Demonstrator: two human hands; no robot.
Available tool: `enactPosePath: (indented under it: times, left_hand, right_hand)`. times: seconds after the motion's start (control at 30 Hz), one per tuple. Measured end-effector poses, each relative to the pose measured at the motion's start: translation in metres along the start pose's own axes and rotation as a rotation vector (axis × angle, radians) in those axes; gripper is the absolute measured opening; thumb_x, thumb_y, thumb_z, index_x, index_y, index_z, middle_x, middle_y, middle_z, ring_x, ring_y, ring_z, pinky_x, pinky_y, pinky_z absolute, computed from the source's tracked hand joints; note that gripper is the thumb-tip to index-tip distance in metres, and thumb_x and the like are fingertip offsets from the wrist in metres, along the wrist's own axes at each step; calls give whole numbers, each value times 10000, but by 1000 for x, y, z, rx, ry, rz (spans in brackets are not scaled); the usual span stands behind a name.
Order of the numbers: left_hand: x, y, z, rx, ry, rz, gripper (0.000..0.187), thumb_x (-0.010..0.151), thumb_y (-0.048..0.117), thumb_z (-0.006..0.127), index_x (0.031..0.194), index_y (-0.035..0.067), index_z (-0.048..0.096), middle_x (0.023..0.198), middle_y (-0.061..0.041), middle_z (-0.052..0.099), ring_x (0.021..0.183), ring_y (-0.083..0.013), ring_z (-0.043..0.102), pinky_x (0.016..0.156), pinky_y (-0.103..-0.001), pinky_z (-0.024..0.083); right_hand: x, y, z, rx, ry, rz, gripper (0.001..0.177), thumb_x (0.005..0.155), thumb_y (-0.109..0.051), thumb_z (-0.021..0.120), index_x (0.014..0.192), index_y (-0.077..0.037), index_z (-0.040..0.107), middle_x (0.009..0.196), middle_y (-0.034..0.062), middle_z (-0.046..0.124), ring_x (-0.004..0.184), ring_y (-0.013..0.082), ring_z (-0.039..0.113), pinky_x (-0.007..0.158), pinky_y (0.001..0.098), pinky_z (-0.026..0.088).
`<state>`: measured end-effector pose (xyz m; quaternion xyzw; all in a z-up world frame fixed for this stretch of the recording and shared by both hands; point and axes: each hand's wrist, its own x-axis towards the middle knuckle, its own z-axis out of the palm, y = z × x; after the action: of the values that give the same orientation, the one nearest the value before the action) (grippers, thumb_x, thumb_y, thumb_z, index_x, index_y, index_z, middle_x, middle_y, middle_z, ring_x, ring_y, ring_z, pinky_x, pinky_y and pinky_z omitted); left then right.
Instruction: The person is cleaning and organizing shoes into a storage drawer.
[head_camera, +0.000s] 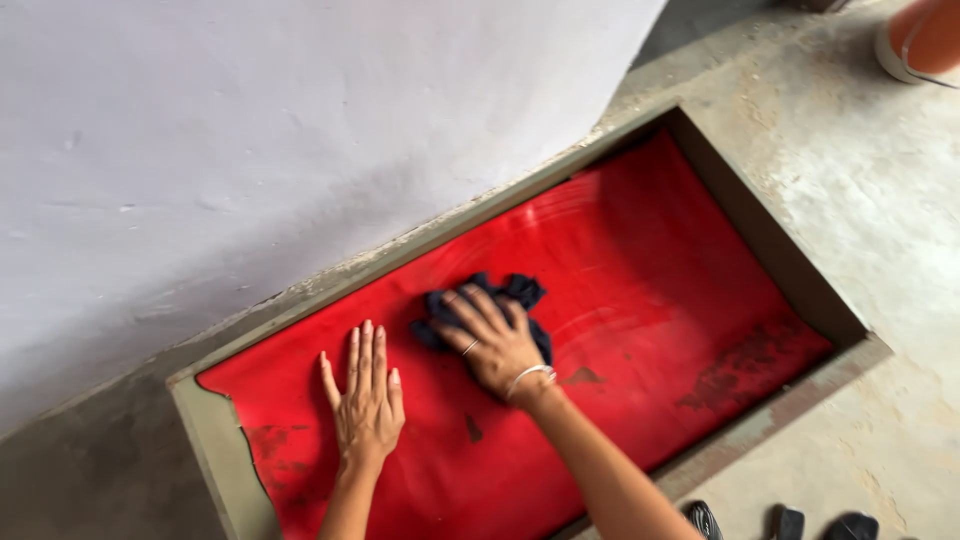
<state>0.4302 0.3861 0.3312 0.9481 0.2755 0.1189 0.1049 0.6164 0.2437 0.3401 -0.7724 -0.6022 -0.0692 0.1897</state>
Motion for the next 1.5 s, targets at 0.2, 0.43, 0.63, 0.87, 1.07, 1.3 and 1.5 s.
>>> enactPosePath:
  times: [0.2,0.43,0.63,0.87,1.07,1.3,1.5]
  left_hand:
    - [0,1,-2,-9,5,15,610,1033,286,363,1604,87,292,1687,-69,264,1558,-213,233,1257,-607,43]
    - [-1,2,-1,11,2,18,607,1043,279,373,1613,84,290,1699,-64,254,1561,-212,239,1262,-603,56]
    - [-4,-2,0,38,1,0,623,1020,287,399,1597,73,300,1683,-77,262,1546,-217,246,1244,-619,56]
    - [-9,-7,3,17,20,9,615,1038,284,429,1605,75,313,1691,-92,273,1569,-214,231,1255,-625,64]
    - [-8,-15,1,18,-7,37,624,1053,316,440,1607,63,302,1686,-95,281,1558,-222,239,1246,-623,75]
    - [-27,-41,-33,-22,-44,135,621,989,185,552,1561,43,358,1630,-136,371,1501,-272,365,1214,-515,279]
    - [-30,-55,-55,-61,-77,-485,432,899,-32,564,1321,43,620,1217,-145,653,1139,-331,608,998,-481,488]
  right_hand:
    - [-76,133,-25,-458,-107,704,683,837,-102,602,1486,-296,518,1709,64,280,1536,340,248,1059,633,347]
    - [-142,159,-11,-648,70,1304,736,940,-100,566,1629,-304,406,1732,122,179,1512,465,198,1040,690,312]
    - [-64,28,6,-514,-18,1502,711,910,-169,577,1589,-274,396,1738,40,96,1499,450,194,1045,667,321]
    - [-16,-86,24,-269,54,866,668,860,-117,568,1510,-251,490,1708,49,257,1523,379,270,1091,603,343]
    - [-30,-5,-6,-346,-25,554,589,904,-107,592,1466,-281,556,1635,52,366,1421,330,379,978,593,387]
    - [11,25,35,-449,92,1008,752,899,-130,622,1597,-228,358,1638,91,333,1327,420,389,958,595,387]
    - [74,-65,75,-156,141,650,816,833,-86,650,1583,-181,343,1623,124,329,1404,392,382,1039,583,379]
